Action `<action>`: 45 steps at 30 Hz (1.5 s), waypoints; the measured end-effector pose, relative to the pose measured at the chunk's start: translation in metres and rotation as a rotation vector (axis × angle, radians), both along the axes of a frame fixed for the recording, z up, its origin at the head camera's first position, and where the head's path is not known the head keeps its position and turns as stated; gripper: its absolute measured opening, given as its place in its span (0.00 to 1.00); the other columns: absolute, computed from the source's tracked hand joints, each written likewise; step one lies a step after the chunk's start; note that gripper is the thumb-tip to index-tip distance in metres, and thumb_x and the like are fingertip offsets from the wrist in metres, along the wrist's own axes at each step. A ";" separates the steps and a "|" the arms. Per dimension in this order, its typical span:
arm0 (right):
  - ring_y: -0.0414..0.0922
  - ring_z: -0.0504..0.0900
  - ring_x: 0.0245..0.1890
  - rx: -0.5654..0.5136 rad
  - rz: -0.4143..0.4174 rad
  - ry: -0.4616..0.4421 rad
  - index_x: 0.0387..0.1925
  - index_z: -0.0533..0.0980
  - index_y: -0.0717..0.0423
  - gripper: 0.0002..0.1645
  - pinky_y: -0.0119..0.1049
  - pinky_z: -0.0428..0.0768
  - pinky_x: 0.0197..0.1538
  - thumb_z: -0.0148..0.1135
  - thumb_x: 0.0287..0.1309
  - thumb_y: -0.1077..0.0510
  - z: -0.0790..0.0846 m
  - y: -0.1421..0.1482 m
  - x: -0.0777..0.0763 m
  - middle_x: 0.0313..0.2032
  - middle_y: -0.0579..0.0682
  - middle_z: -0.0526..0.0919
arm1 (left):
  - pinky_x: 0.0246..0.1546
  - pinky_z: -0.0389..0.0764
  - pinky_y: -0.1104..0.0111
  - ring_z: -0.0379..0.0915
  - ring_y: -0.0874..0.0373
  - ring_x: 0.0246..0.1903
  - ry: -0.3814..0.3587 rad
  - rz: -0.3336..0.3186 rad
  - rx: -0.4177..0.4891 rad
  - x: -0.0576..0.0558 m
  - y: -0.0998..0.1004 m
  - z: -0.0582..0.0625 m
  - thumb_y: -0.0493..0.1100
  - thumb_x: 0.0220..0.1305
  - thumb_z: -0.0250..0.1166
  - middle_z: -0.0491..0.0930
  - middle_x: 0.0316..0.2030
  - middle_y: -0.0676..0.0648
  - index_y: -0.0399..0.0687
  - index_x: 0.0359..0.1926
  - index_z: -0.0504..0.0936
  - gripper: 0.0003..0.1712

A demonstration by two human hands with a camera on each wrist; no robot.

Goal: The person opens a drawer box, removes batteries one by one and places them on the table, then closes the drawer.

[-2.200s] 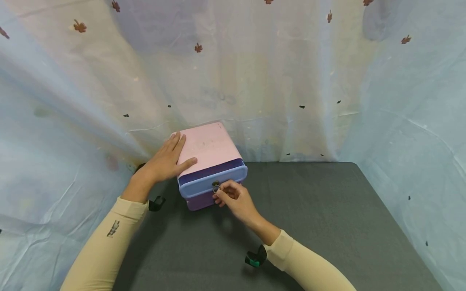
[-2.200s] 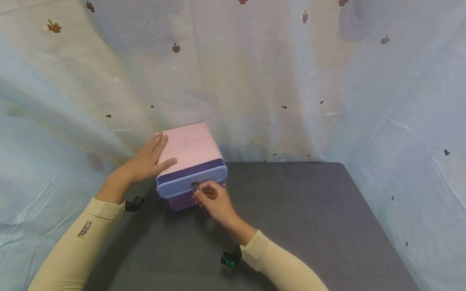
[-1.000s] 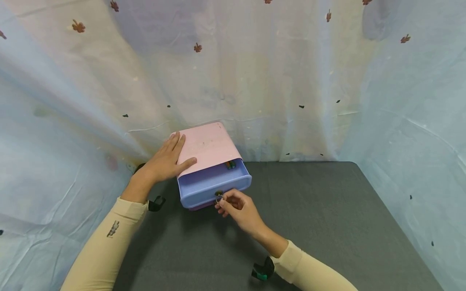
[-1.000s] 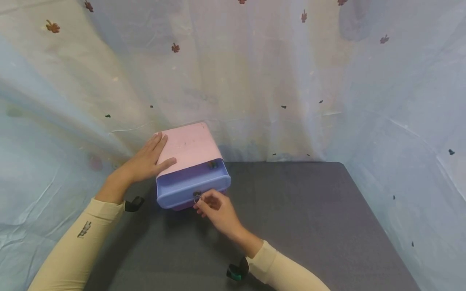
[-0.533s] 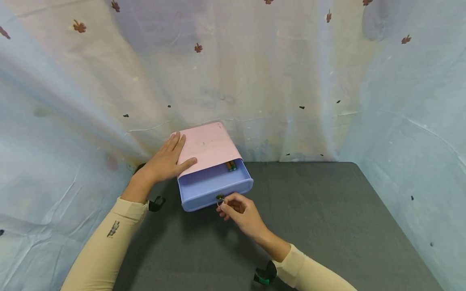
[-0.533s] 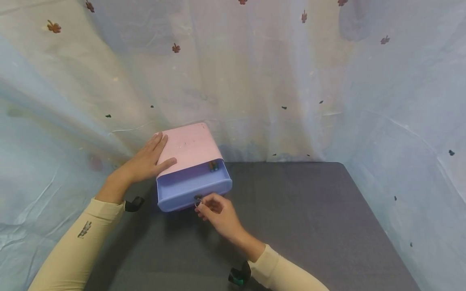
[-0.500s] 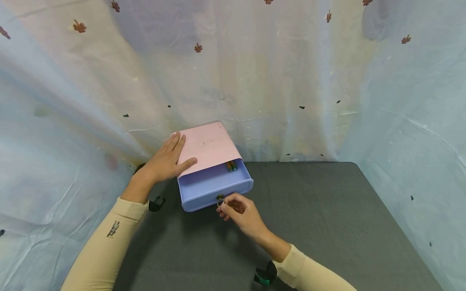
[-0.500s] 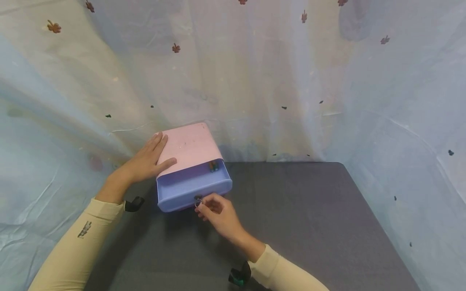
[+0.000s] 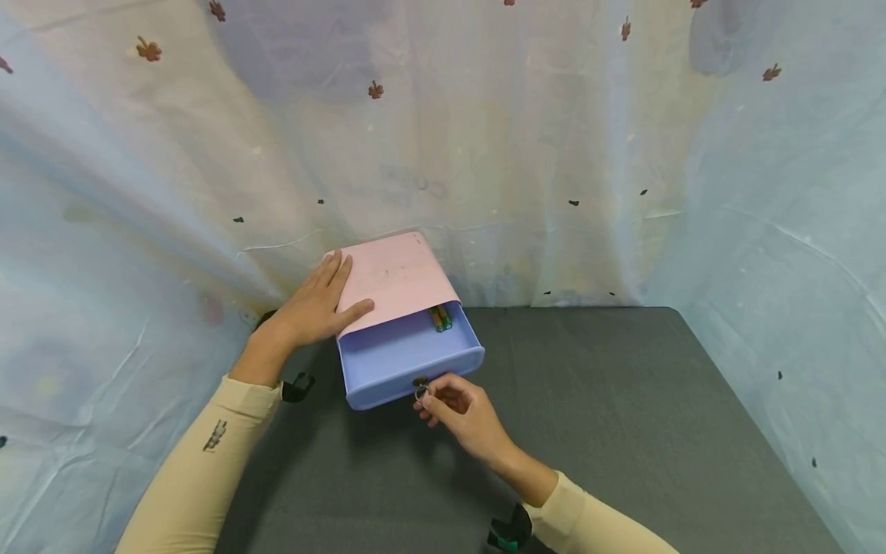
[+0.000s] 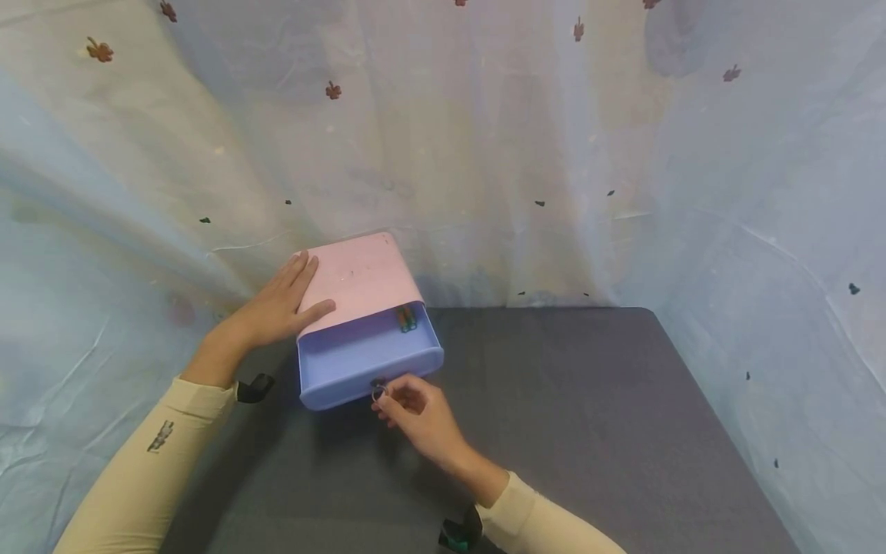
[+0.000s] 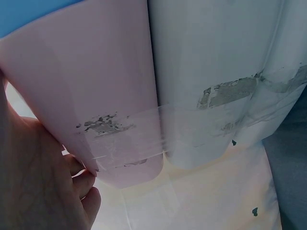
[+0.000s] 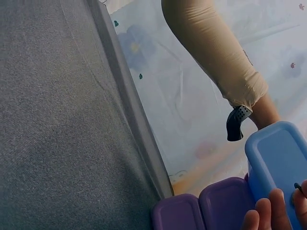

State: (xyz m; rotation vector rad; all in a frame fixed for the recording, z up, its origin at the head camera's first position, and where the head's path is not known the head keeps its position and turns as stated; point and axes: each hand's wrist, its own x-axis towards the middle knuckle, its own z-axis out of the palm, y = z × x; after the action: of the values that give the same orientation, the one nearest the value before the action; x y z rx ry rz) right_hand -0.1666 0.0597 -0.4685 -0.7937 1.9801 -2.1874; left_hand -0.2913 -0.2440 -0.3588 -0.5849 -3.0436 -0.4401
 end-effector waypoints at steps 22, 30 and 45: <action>0.49 0.90 0.42 -0.026 0.025 -0.029 0.45 0.78 0.70 0.09 0.40 0.89 0.43 0.62 0.77 0.64 -0.004 0.006 0.010 0.45 0.71 0.87 | 0.83 0.36 0.42 0.22 0.40 0.85 -0.002 -0.005 -0.010 0.001 -0.001 0.001 0.77 0.76 0.49 0.27 0.86 0.37 0.42 0.87 0.32 0.62; 0.46 0.90 0.42 -0.031 0.021 -0.026 0.44 0.77 0.71 0.09 0.40 0.89 0.43 0.62 0.77 0.64 -0.005 0.009 0.014 0.45 0.72 0.87 | 0.83 0.36 0.42 0.21 0.40 0.85 -0.003 -0.002 -0.002 -0.001 0.000 0.000 0.78 0.75 0.49 0.27 0.86 0.37 0.43 0.87 0.32 0.63; 0.46 0.90 0.42 -0.055 0.033 -0.006 0.44 0.77 0.72 0.08 0.39 0.89 0.43 0.61 0.76 0.66 -0.011 0.013 0.016 0.45 0.75 0.85 | 0.83 0.34 0.43 0.21 0.41 0.85 -0.001 -0.004 -0.026 0.001 0.000 0.001 0.75 0.78 0.49 0.26 0.86 0.38 0.42 0.87 0.31 0.61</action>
State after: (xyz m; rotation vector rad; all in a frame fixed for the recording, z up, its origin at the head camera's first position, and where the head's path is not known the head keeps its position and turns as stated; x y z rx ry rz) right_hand -0.1509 0.0731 -0.4793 -0.8197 1.8970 -2.2322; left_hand -0.2904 -0.2440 -0.3580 -0.5928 -3.0542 -0.4013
